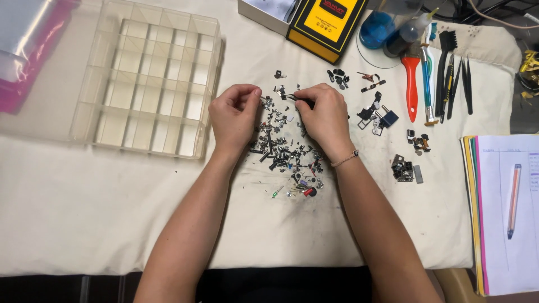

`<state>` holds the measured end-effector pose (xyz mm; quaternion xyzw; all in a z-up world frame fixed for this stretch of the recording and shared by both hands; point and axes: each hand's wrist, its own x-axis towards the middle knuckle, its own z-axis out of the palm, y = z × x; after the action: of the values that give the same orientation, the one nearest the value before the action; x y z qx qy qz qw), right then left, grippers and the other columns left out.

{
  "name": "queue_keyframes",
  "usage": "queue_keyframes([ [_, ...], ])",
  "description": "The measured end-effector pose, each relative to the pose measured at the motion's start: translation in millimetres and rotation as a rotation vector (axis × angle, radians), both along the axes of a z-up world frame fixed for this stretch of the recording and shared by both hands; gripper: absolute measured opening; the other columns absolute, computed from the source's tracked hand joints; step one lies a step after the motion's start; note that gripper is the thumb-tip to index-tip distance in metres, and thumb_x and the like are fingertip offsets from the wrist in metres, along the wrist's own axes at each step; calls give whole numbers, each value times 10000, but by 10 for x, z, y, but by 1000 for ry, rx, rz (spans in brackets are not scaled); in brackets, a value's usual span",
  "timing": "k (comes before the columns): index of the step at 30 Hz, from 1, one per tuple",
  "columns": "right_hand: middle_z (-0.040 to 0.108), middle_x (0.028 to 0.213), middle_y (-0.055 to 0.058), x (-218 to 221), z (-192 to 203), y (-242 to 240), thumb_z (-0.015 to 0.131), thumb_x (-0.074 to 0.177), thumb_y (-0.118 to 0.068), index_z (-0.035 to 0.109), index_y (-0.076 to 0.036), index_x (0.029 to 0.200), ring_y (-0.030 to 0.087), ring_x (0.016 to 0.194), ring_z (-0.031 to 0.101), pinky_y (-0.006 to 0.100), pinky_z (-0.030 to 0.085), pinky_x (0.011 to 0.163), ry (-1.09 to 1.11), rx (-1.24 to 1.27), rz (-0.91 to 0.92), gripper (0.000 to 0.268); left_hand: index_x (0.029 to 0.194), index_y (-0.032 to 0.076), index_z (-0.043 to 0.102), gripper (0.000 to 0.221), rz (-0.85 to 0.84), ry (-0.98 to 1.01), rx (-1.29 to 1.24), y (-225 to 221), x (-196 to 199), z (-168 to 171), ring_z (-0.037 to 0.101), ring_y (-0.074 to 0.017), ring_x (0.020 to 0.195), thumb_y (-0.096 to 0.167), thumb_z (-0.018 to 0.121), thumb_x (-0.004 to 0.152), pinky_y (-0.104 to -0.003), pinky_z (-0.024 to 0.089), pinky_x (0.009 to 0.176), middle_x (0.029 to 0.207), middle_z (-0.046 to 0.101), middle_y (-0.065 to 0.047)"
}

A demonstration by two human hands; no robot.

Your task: Sorting and organizing small electronic components like SIM card trays and internal brackets on a repair workbench using hands and tweezers.

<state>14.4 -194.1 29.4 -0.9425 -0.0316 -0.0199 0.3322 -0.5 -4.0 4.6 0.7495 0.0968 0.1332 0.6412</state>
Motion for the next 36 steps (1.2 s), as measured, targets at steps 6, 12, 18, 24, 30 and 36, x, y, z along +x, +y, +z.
queue_keyframes([
  [6,736,953,92,-2,-2,31,759,873,-39,814,-116,1027,299,973,704,421,583,867,15,18,2,181,923,201,795,49,-7,-5,13,4,-3,17,563,-5,592,183,762,893,-168,492,603,656,732,54],
  [12,737,975,95,-27,53,49,747,890,-53,806,-101,1049,304,1004,706,441,568,900,28,10,-43,177,922,210,795,49,-11,6,13,16,8,-7,565,-3,587,189,763,892,-166,489,594,657,732,60],
  [18,736,973,59,63,-1,5,728,903,-108,812,-144,1052,277,999,710,446,566,888,96,-46,-69,174,925,208,794,50,-14,6,10,5,-1,6,562,0,587,185,763,892,-165,490,592,660,735,55],
  [24,738,898,44,115,-29,5,742,873,-113,819,-145,1009,298,968,728,465,552,879,125,-32,-89,160,923,209,796,51,-8,15,9,7,-7,20,570,1,591,188,764,890,-161,490,593,665,739,57],
  [30,730,871,30,96,-26,-8,752,860,-121,815,-151,992,285,948,735,461,556,863,131,-18,-113,149,922,208,794,49,-12,13,16,9,-10,32,584,-3,589,193,761,889,-169,501,592,665,740,53],
  [36,734,851,37,52,30,11,753,857,-67,815,-128,994,251,897,736,400,571,817,89,52,-108,163,923,211,794,56,-8,9,11,10,5,7,573,6,585,183,762,886,-157,488,586,664,740,58],
])
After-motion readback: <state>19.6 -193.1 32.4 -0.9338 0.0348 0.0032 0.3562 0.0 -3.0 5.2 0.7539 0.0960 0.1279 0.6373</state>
